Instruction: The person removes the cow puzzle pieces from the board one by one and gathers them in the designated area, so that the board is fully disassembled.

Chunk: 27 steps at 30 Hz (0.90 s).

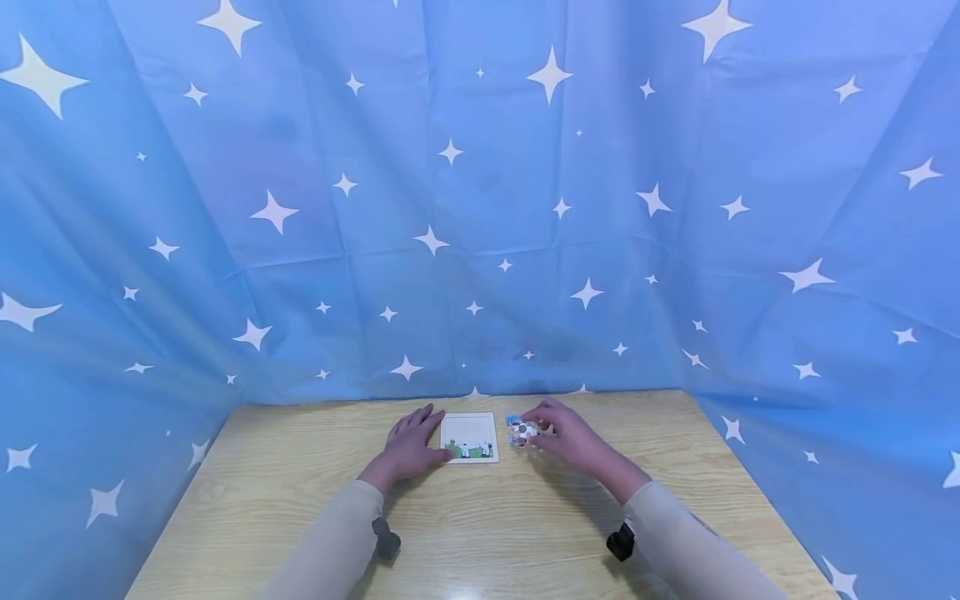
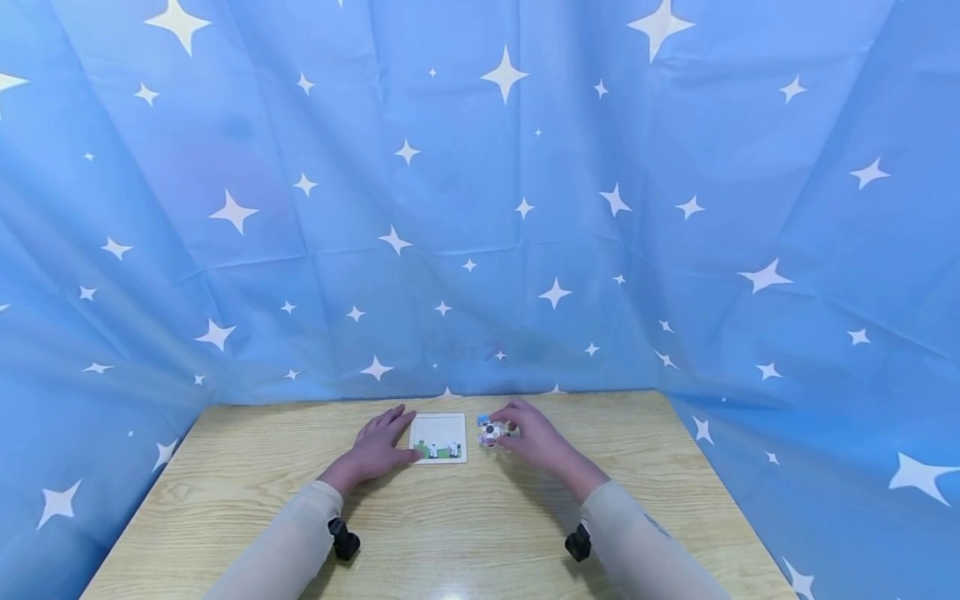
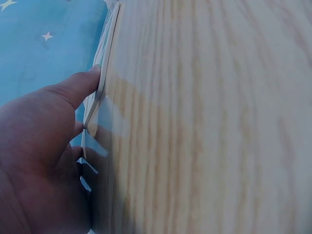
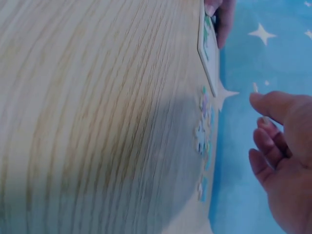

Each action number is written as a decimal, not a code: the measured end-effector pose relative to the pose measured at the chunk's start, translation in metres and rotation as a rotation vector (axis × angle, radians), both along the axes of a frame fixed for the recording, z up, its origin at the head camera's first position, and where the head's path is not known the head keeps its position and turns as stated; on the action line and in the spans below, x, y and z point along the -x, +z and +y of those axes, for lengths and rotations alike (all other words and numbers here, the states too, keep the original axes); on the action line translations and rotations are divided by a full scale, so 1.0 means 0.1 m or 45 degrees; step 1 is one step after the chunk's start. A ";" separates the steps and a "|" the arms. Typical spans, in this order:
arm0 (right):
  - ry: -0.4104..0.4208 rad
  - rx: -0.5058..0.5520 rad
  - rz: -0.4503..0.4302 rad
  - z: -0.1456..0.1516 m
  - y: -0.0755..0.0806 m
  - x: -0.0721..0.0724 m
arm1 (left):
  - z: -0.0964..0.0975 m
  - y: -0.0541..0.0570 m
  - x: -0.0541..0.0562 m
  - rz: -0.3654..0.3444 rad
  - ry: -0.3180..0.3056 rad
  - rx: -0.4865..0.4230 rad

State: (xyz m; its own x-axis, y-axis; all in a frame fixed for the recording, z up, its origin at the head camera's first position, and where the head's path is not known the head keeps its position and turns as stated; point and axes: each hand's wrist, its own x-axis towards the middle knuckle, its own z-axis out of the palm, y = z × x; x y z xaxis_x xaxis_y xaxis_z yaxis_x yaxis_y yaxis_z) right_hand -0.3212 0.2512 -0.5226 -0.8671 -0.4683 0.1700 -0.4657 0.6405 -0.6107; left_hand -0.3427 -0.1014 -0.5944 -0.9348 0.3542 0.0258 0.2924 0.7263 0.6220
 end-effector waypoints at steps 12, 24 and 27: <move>-0.073 0.049 -0.034 0.20 -0.04 -0.05 | -0.01 -0.02 0.00 0.018 -0.005 -0.037; -0.118 0.061 -0.049 0.38 -0.10 -0.11 | -0.02 -0.09 0.04 0.002 -0.006 -0.008; -0.135 0.065 -0.059 0.41 -0.11 -0.11 | -0.02 -0.05 0.02 -0.007 -0.010 -0.004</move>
State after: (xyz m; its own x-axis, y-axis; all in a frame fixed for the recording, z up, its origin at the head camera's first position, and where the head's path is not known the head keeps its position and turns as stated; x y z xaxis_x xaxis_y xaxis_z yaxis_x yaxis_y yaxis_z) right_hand -0.3098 0.2922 -0.5338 -0.9189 -0.3650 0.1497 -0.3671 0.6524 -0.6630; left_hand -0.3449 -0.1035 -0.5997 -0.9320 0.3617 0.0215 0.2947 0.7222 0.6258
